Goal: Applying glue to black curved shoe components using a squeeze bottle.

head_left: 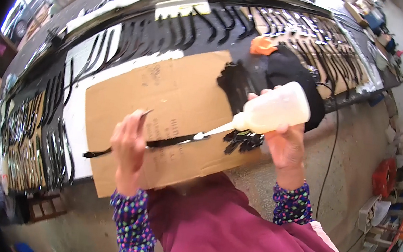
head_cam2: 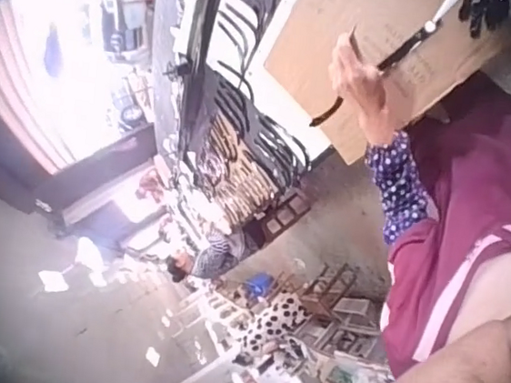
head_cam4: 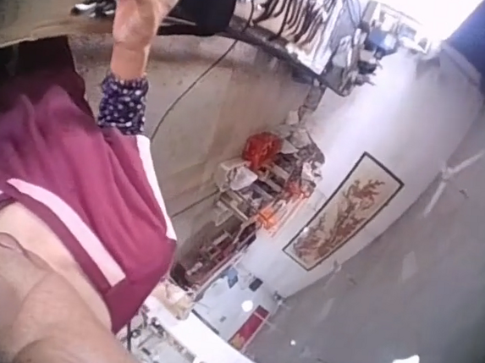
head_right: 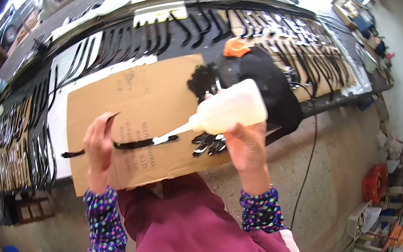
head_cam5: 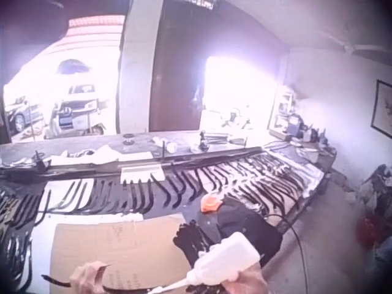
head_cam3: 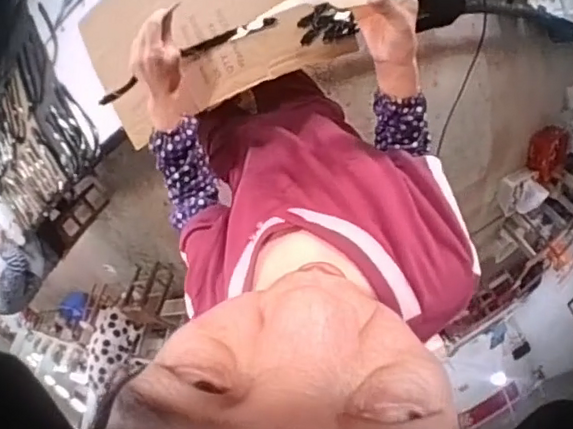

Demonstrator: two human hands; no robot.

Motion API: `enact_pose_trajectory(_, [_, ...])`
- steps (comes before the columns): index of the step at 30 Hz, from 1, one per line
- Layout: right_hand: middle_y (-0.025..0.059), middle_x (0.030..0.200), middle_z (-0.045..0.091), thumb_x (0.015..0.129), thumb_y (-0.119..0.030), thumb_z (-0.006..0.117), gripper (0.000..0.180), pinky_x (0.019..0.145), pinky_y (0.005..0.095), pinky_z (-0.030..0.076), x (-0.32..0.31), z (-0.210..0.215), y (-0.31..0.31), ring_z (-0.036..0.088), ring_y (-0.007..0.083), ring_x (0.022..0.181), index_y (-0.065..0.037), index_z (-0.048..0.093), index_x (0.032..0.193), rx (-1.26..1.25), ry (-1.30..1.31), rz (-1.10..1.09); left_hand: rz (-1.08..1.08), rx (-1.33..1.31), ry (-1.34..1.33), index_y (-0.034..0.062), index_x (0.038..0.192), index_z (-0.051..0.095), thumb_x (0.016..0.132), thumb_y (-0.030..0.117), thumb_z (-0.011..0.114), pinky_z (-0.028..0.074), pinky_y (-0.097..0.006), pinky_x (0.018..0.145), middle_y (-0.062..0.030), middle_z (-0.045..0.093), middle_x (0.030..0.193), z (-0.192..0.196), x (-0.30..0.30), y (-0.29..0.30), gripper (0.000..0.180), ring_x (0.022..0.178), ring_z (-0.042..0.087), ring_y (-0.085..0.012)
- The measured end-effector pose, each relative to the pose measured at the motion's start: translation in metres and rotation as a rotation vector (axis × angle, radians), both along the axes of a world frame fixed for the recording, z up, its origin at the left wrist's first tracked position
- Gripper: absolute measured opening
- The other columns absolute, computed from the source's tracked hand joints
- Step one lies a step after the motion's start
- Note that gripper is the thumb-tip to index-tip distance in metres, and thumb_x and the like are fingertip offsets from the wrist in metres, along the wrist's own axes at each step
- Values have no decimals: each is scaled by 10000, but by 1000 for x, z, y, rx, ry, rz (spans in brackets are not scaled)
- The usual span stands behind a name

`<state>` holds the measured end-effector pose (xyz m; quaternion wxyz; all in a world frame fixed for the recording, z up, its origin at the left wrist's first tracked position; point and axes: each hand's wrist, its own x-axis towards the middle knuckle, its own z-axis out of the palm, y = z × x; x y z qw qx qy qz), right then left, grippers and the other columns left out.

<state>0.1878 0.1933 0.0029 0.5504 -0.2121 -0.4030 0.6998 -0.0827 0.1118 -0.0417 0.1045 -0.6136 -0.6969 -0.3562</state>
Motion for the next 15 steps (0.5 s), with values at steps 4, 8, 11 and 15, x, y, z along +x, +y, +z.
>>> enact_pose_trajectory(4, [172, 1241, 419, 716, -180, 702, 700, 960, 473, 364, -11, 14, -3, 432, 354, 1141, 1, 308, 1266, -43, 203, 110, -28, -91, -318, 33, 963, 565, 840, 51, 512, 427, -278, 602, -81, 589, 796, 18, 2, -40, 136, 668, 548, -188])
enact_pose_trajectory(8, [170, 1264, 406, 746, -281, 671, 708, 985, 507, 320, -9, 15, -2, 370, 389, 1188, -8, 297, 1282, -37, 53, -20, -123, -316, -1158, 28, 1010, 555, 835, 37, 507, 373, -180, 561, -10, 567, 725, 24, 14, -54, 182, 636, 491, -54])
enact_pose_trajectory(11, [165, 1253, 418, 753, -297, 668, 703, 968, 509, 342, -3, 18, -5, 372, 388, 1185, -18, 300, 1284, -49, 19, -85, -240, -370, -1410, -4, 985, 551, 825, 58, 532, 336, -150, 524, -14, 589, 727, 35, 27, -59, 173, 619, 482, -28])
enact_pose_trajectory(15, [172, 1252, 413, 743, -302, 678, 706, 958, 512, 354, -4, 18, -9, 376, 394, 1176, -10, 317, 1274, -81, 51, -40, -225, -465, -1528, -16, 960, 553, 824, 78, 544, 327, -152, 490, -15, 601, 703, 35, 31, -67, 166, 554, 453, -18])
